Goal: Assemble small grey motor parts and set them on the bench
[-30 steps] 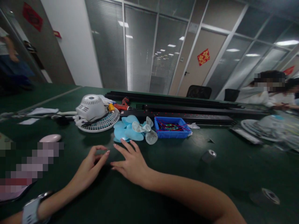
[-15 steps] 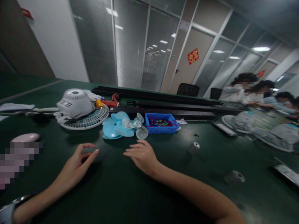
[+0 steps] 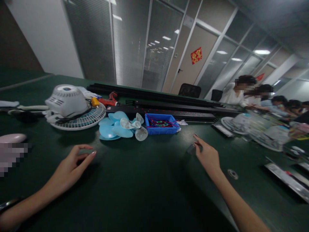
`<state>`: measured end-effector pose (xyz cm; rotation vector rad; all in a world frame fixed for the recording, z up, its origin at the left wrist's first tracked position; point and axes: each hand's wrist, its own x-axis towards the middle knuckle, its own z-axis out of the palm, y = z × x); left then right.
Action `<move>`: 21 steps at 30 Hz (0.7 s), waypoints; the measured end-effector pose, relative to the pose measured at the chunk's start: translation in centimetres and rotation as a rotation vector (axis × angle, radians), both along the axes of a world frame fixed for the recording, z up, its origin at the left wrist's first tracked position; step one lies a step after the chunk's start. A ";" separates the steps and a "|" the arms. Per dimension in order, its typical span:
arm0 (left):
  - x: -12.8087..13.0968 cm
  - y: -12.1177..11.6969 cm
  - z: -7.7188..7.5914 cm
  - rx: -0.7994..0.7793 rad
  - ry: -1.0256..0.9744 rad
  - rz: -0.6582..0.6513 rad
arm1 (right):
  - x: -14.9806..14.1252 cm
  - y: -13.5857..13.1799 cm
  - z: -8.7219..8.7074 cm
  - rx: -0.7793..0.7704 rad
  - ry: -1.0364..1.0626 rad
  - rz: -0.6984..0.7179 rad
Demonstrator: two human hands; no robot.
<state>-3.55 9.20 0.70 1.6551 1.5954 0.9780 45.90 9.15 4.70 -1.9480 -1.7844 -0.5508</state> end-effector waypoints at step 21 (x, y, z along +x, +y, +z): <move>0.3 0.0 -0.1 0.056 0.061 -0.038 | 1.2 -0.6 -0.7 -0.102 -0.054 0.103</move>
